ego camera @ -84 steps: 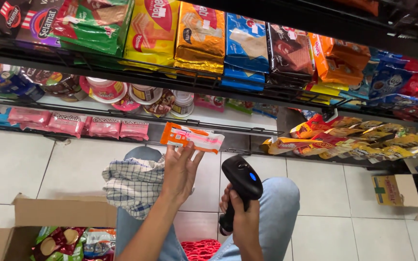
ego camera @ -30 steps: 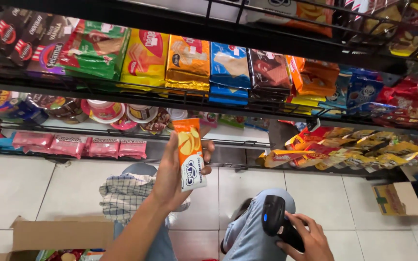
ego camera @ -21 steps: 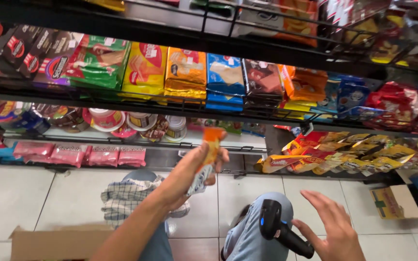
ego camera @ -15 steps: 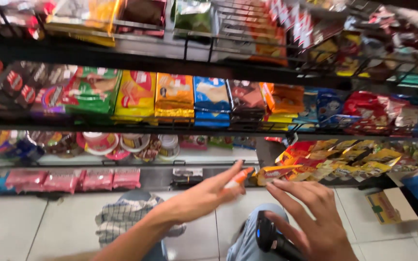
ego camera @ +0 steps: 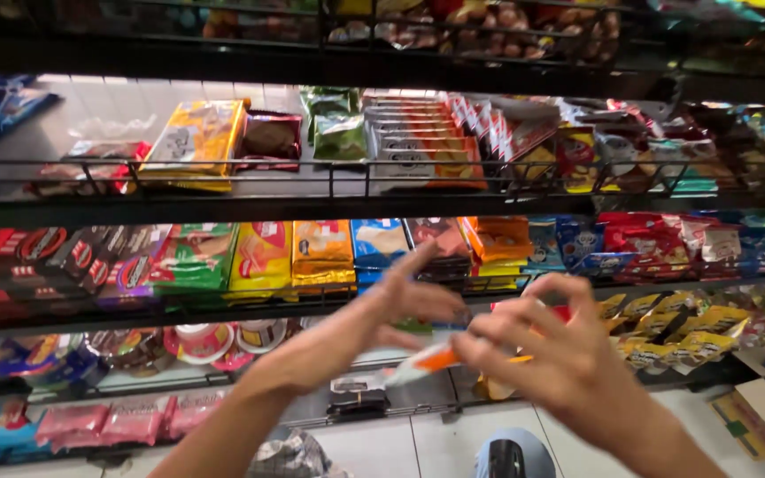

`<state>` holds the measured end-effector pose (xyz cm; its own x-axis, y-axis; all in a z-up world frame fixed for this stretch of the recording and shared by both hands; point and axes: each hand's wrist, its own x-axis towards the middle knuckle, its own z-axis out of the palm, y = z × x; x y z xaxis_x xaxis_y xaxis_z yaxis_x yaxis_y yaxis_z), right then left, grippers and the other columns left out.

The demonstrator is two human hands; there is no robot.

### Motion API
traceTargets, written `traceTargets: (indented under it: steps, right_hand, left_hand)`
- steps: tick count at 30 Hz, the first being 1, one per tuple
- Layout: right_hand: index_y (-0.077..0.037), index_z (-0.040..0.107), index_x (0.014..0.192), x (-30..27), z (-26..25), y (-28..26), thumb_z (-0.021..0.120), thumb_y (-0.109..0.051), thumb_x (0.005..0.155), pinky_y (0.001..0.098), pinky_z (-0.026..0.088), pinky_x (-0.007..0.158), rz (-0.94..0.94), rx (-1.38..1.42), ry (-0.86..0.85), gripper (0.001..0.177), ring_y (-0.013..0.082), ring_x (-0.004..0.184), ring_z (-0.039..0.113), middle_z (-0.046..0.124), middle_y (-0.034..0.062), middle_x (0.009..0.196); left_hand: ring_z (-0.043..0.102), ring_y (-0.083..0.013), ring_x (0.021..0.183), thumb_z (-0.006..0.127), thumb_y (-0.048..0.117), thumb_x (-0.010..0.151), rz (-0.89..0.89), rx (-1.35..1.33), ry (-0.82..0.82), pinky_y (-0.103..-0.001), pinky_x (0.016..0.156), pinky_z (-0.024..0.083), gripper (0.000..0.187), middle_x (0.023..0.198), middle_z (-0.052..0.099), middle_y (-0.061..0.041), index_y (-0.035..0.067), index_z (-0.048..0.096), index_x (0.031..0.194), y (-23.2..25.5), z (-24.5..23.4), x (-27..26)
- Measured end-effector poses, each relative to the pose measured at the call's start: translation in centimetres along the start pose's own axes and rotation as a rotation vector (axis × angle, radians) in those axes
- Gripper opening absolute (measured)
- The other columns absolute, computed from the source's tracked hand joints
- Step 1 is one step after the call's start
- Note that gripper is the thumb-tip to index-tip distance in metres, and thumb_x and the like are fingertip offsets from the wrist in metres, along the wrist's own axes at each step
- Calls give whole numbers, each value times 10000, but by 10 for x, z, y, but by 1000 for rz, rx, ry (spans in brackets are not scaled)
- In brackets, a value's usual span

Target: Scanning snack bars and placing them on the shelf in a grocery store.

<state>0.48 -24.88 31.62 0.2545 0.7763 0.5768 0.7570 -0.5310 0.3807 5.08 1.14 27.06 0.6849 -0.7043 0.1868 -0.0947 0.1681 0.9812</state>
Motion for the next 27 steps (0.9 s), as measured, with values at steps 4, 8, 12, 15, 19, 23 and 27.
traceTargets:
  steps: [4, 8, 12, 15, 19, 23, 27]
  right_hand:
    - [-114, 701, 1067, 12, -19, 42, 743, -189, 825, 462, 417, 941, 108, -20, 42, 257, 191, 991, 651, 701, -25, 1034]
    - [-117, 704, 1160, 24, -18, 83, 815, -159, 924, 396, 425, 969, 265, -98, 227, 264, 209, 990, 667, 725, 4, 1057]
    - [-99, 707, 1148, 45, -9, 106, 831, -161, 928, 414, 464, 963, 198, -267, 241, 260, 196, 939, 672, 755, 13, 1062]
    - [-89, 673, 1149, 56, 10, 118, 799, -201, 957, 402, 515, 986, 119, -312, 243, 256, 197, 977, 692, 736, 41, 1057]
    - [-78, 661, 1154, 66, 21, 118, 751, -210, 955, 370, 540, 893, 119, -290, 180, 255, 233, 946, 697, 705, 52, 945]
    - [-93, 608, 1115, 67, 35, 126, 700, -233, 961, 391, 541, 796, 98, -291, 132, 227, 252, 905, 704, 689, 63, 875]
    - [-92, 573, 1126, 66, 49, 140, 650, -199, 978, 431, 532, 727, 189, -189, 28, 198, 287, 862, 699, 675, 85, 834]
  left_hand:
    - [658, -216, 1164, 388, 417, 1067, 182, 307, 217, -391, 1016, 516, 548, 1404, 638, -74, 123, 447, 1526, 44, -20, 13]
    - [611, -309, 1234, 537, 257, 1072, 519, 1093, 473, -451, 1053, 480, 328, 1311, 639, -151, 40, 629, 1300, 71, -54, 39]
    - [623, -399, 1105, 627, 273, 1031, 374, 1405, 544, -492, 966, 497, 350, 1132, 663, -213, 32, 627, 1285, 96, -79, 71]
    - [663, -375, 1027, 699, 320, 948, 201, 1399, 445, -473, 902, 520, 405, 1084, 698, -179, 113, 646, 1292, 95, -112, 104]
    - [690, -331, 994, 804, 335, 822, 247, 1361, 328, -441, 853, 537, 456, 1106, 714, -135, 146, 679, 1218, 80, -149, 136]
    - [714, -283, 973, 823, 281, 780, 168, 1354, 204, -403, 848, 557, 464, 1078, 739, -99, 156, 695, 1208, 73, -169, 154]
    - [731, -261, 946, 822, 251, 768, -4, 1372, 167, -387, 844, 563, 467, 1059, 763, -62, 163, 698, 1209, 80, -158, 157]
